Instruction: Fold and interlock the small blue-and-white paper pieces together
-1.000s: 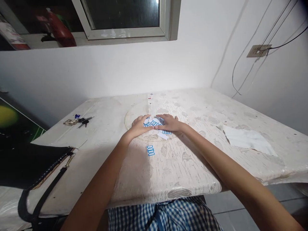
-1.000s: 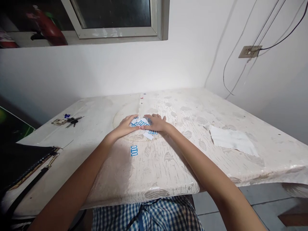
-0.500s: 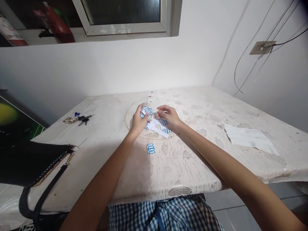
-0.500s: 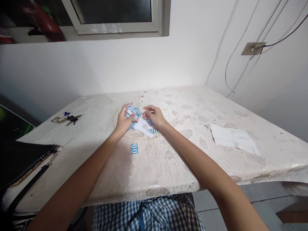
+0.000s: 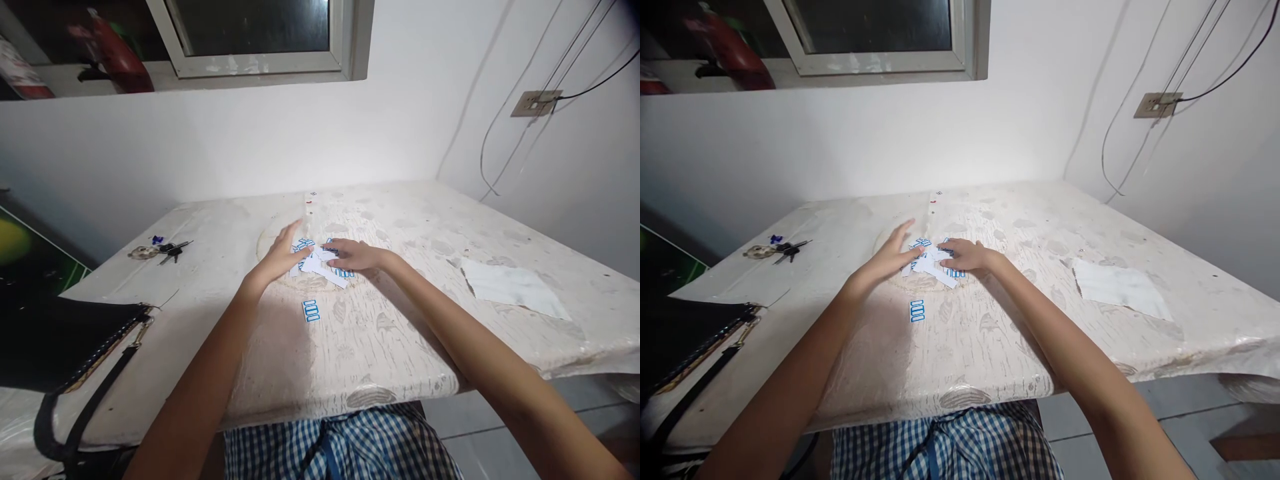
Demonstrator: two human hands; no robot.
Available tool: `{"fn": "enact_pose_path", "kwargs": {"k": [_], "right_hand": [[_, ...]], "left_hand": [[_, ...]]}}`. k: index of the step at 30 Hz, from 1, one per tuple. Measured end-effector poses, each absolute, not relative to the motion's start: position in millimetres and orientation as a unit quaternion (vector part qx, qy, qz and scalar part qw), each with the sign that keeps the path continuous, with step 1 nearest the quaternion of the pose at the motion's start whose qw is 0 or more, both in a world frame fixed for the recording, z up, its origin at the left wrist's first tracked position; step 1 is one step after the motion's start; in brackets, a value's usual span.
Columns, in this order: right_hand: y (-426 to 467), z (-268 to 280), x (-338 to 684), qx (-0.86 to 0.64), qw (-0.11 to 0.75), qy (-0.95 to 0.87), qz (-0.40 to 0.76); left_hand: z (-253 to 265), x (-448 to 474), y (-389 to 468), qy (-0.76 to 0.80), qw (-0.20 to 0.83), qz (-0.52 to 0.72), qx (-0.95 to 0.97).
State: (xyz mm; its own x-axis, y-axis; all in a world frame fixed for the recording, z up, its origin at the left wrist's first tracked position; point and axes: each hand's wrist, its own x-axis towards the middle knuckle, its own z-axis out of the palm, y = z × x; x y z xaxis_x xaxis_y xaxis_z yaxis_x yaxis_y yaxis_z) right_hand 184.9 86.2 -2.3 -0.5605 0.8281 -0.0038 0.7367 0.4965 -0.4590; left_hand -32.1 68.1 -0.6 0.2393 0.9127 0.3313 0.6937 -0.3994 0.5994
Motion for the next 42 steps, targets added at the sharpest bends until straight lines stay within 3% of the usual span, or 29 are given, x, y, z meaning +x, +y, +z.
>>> {"fn": "enact_pose_path", "kwargs": {"k": [3, 6, 11, 16, 20, 23, 29, 34, 36, 42], "right_hand": [[85, -13, 178, -0.477, 0.046, -0.861, 0.172], [85, -19, 172, -0.492, 0.052, -0.855, 0.154], [84, -24, 166, -0.493, 0.202, -0.844, 0.062], [85, -24, 164, -0.502, 0.165, -0.844, 0.095], [81, -4, 170, -0.501, 0.289, -0.816, 0.010], [76, 8, 173, -0.506, 0.325, -0.799, 0.004], [62, 5, 164, -0.481, 0.260, -0.834, 0.070], [28, 17, 145, -0.245, 0.149, -0.929, 0.234], [12, 21, 136, -0.195, 0.082, -0.948, 0.239], [0, 19, 127, -0.193, 0.041, -0.958, 0.208]], "left_hand": [[-10, -34, 67, 0.548, 0.130, 0.170, 0.809], [-15, -30, 66, 0.560, 0.083, 0.130, 0.814], [-18, -20, 68, 0.551, -0.004, 0.229, 0.803], [-19, -17, 68, 0.539, 0.034, 0.207, 0.816], [-6, -17, 65, 0.525, -0.059, 0.327, 0.784], [0, -18, 64, 0.526, -0.073, 0.369, 0.763], [-2, -17, 62, 0.527, -0.078, 0.374, 0.759], [0, -21, 61, 0.529, -0.087, 0.386, 0.751], [-2, -25, 63, 0.529, -0.087, 0.383, 0.752], [-13, -44, 74, 0.557, -0.085, 0.392, 0.727]]}}
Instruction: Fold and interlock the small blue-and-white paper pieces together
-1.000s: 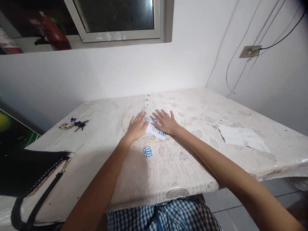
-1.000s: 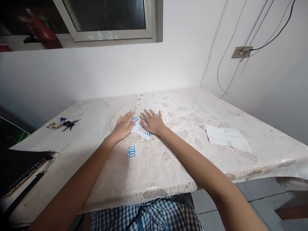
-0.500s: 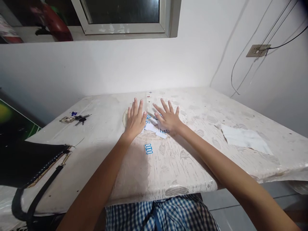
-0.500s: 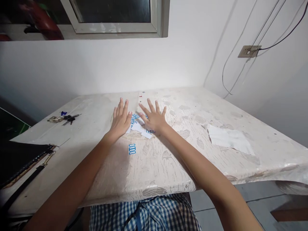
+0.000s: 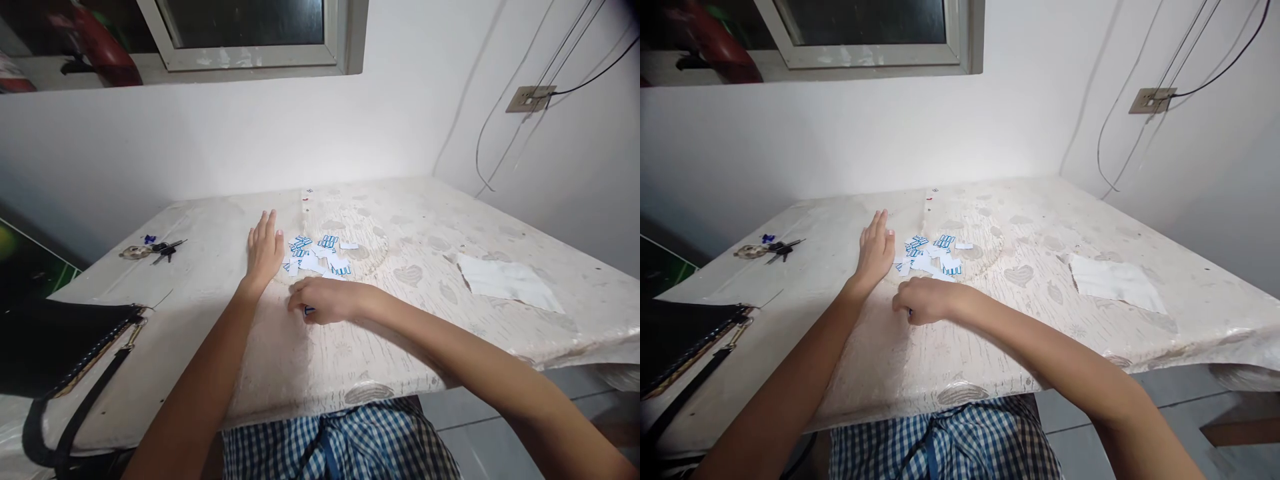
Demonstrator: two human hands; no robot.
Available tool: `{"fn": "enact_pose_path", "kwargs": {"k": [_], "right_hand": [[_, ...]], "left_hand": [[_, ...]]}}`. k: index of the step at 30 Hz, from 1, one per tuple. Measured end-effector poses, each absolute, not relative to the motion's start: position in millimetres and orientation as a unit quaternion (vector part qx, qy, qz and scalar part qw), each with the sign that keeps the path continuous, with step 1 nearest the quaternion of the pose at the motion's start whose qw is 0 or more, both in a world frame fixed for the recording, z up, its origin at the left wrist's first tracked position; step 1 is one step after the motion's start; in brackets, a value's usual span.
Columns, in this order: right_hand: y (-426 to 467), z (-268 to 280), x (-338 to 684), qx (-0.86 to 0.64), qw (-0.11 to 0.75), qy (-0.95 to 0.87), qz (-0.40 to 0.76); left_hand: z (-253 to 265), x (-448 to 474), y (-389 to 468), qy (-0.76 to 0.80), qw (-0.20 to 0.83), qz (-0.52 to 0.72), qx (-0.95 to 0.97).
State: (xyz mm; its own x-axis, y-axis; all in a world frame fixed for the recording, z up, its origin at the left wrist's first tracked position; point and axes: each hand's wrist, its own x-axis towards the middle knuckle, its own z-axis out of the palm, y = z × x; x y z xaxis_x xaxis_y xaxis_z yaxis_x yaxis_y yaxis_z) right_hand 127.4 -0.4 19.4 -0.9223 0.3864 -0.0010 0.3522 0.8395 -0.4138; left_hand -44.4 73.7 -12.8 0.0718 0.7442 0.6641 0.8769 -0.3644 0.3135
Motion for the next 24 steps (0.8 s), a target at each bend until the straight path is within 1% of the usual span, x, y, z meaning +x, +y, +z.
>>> {"fn": "enact_pose_path", "kwargs": {"k": [3, 6, 10, 12, 14, 16, 17, 19, 20, 22, 24], "right_hand": [[5, 17, 129, -0.185, 0.042, -0.951, 0.242], [9, 16, 130, -0.174, 0.064, -0.942, 0.280], [16, 17, 133, -0.164, 0.121, -0.904, 0.377], [27, 16, 137, -0.176, 0.173, -0.874, 0.419], [41, 13, 142, -0.232, 0.262, -0.845, 0.405], [57, 9, 149, -0.331, 0.363, -0.811, 0.319], [63, 7, 153, -0.374, 0.383, -0.805, 0.256], [74, 3, 162, -0.441, 0.360, -0.811, 0.137], [76, 1, 167, -0.466, 0.323, -0.816, 0.114], [78, -1, 174, -0.482, 0.230, -0.835, 0.131], [78, -3, 176, -0.467, 0.155, -0.855, 0.163]], "left_hand": [[-18, -55, 80, -0.575, 0.076, -0.397, -0.711], [-22, -64, 86, -0.586, 0.061, -0.414, -0.694], [-25, -70, 91, -0.588, 0.046, -0.438, -0.678], [-25, -70, 93, -0.585, 0.038, -0.448, -0.675], [-24, -68, 93, -0.577, 0.031, -0.461, -0.673], [-22, -63, 92, -0.571, 0.019, -0.468, -0.674], [-20, -60, 90, -0.569, 0.001, -0.464, -0.679], [-16, -54, 84, -0.558, -0.063, -0.435, -0.704], [-13, -50, 80, -0.547, -0.108, -0.405, -0.725], [-7, -42, 72, -0.512, -0.181, -0.327, -0.773], [-3, -35, 65, -0.491, -0.204, -0.243, -0.811]]}}
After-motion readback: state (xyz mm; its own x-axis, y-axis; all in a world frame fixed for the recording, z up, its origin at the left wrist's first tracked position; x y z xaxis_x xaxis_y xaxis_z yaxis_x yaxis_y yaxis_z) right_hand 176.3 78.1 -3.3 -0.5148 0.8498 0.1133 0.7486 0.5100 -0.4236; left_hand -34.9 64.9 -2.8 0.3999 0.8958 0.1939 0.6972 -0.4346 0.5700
